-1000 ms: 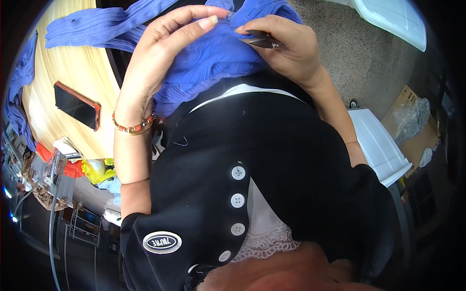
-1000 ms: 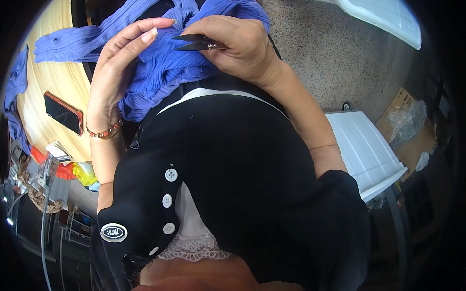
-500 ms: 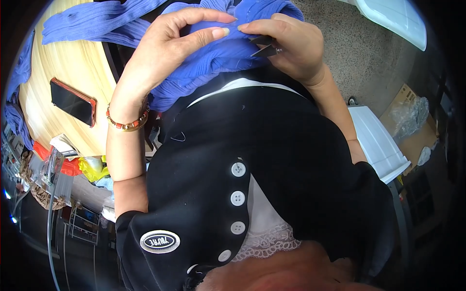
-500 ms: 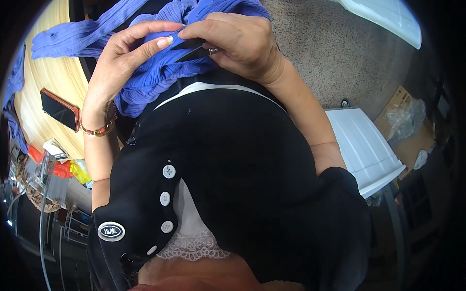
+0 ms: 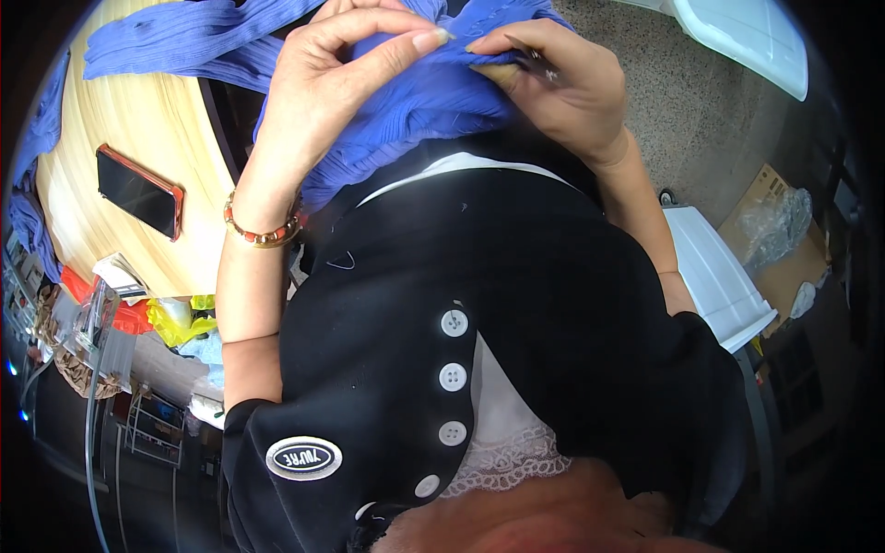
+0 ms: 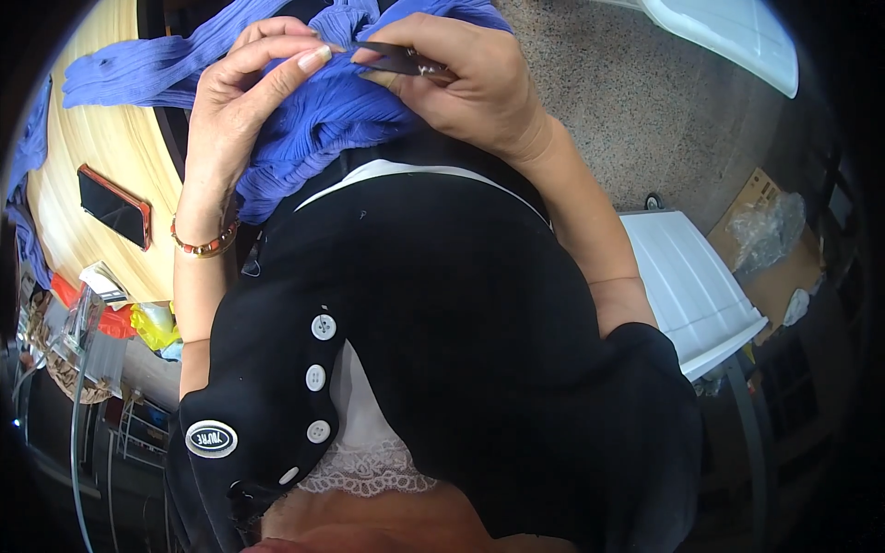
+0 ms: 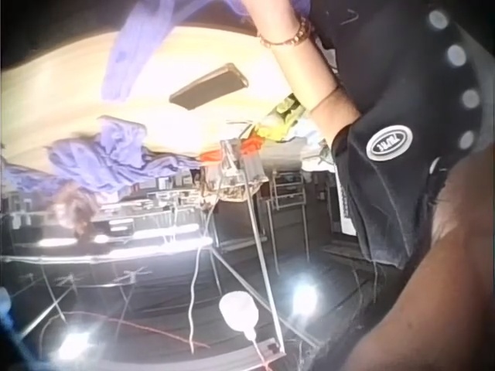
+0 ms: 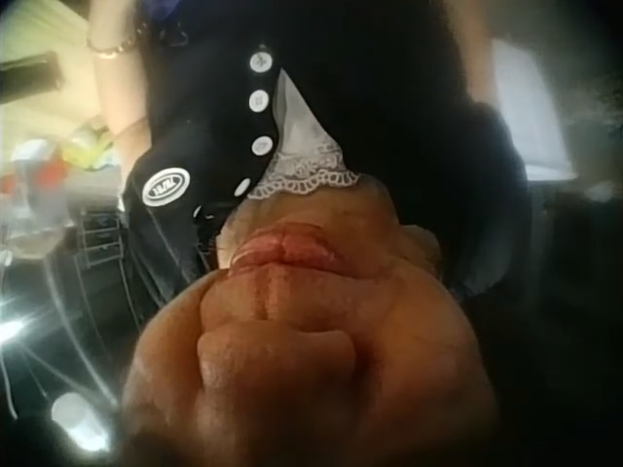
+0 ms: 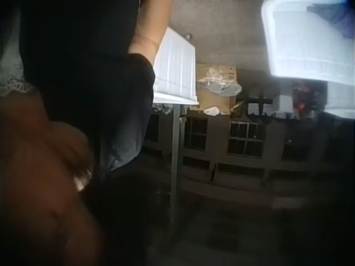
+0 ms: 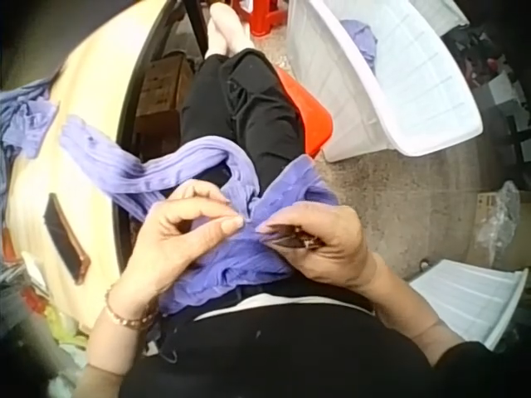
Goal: Trimming threads and excess material from purple fabric pieces using small snips.
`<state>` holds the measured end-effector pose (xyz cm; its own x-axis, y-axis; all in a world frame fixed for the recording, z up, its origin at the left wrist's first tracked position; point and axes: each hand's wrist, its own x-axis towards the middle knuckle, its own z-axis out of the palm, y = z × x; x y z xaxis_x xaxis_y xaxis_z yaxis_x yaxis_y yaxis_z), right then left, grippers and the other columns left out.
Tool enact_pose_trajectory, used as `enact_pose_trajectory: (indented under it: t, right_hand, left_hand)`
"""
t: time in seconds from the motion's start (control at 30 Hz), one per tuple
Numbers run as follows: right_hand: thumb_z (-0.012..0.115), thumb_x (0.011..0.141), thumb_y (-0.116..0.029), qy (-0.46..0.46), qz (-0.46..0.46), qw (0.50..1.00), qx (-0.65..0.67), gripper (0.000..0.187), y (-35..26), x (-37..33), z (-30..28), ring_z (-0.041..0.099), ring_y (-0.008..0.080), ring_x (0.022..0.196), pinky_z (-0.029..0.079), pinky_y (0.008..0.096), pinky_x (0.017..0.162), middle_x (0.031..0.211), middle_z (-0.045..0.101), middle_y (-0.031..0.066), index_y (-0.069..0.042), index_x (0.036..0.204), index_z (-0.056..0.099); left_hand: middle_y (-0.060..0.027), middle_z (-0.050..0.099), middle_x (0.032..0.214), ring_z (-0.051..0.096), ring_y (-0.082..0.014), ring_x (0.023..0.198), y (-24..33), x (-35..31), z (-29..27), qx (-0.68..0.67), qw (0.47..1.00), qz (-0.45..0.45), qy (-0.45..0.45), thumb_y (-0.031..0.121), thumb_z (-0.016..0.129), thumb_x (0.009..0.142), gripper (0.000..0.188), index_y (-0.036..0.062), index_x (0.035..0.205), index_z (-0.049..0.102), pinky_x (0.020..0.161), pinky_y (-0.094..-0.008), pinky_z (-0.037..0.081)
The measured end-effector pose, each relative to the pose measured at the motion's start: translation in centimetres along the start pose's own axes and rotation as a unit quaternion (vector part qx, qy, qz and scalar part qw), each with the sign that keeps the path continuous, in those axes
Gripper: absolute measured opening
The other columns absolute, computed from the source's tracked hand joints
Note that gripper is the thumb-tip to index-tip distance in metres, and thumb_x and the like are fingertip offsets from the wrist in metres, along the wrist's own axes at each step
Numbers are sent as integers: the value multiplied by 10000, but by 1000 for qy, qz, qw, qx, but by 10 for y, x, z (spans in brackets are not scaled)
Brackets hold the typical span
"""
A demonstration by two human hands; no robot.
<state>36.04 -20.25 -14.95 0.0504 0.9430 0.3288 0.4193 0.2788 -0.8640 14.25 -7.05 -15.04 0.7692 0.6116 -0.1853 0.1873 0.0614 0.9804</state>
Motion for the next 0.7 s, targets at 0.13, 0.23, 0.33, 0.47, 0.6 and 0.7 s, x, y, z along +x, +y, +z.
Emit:
enact_pose_trajectory:
  t: [0.13,0.23,0.33,0.47,0.6,0.7]
  right_hand:
    - [757,886,-1,-24,66,996,47,188,0,-1,-3,655,90,866,510,203,710,1001,721,43,-6,1070,719]
    - [755,889,-3,-35,78,996,38,181,1,-3,-5,638,80,848,482,186,697,991,712,31,-12,1067,724]
    - [756,889,-7,-35,94,994,32,184,1,-4,-6,622,68,834,458,176,685,985,708,24,-14,1071,725]
    - [756,893,-12,-25,102,994,38,175,2,-5,-4,612,59,830,466,192,692,988,708,17,-8,1065,724]
    - [777,876,-38,-39,77,996,32,239,-5,6,-4,616,78,803,485,216,681,982,712,38,-13,1109,727]
    - [804,871,-168,-97,169,981,8,358,-30,22,-15,593,161,751,487,270,693,959,673,91,-21,1168,669]
  left_hand:
    - [-63,689,1162,639,-147,1094,-10,1,-1,-87,995,-4,37,107,737,927,154,60,1067,784,985,-250,464]
    - [-76,713,1141,658,-149,1086,-13,1,-4,-162,986,-24,42,121,717,948,174,44,1095,769,998,-257,472]
    - [-82,732,1100,672,-147,1063,-13,3,-5,-187,980,-56,33,138,693,970,201,33,1134,747,1003,-260,478]
    - [-86,740,1080,673,-143,1058,-15,3,-3,-204,976,-54,42,143,679,981,220,28,1162,731,999,-257,478]
    - [-77,736,1092,671,-137,1058,-15,3,-3,-202,978,-39,39,142,675,985,220,23,1162,728,998,-251,477]
    - [-31,711,1012,634,-90,953,10,3,10,-219,971,-77,62,114,669,986,178,20,1131,711,892,-218,473]
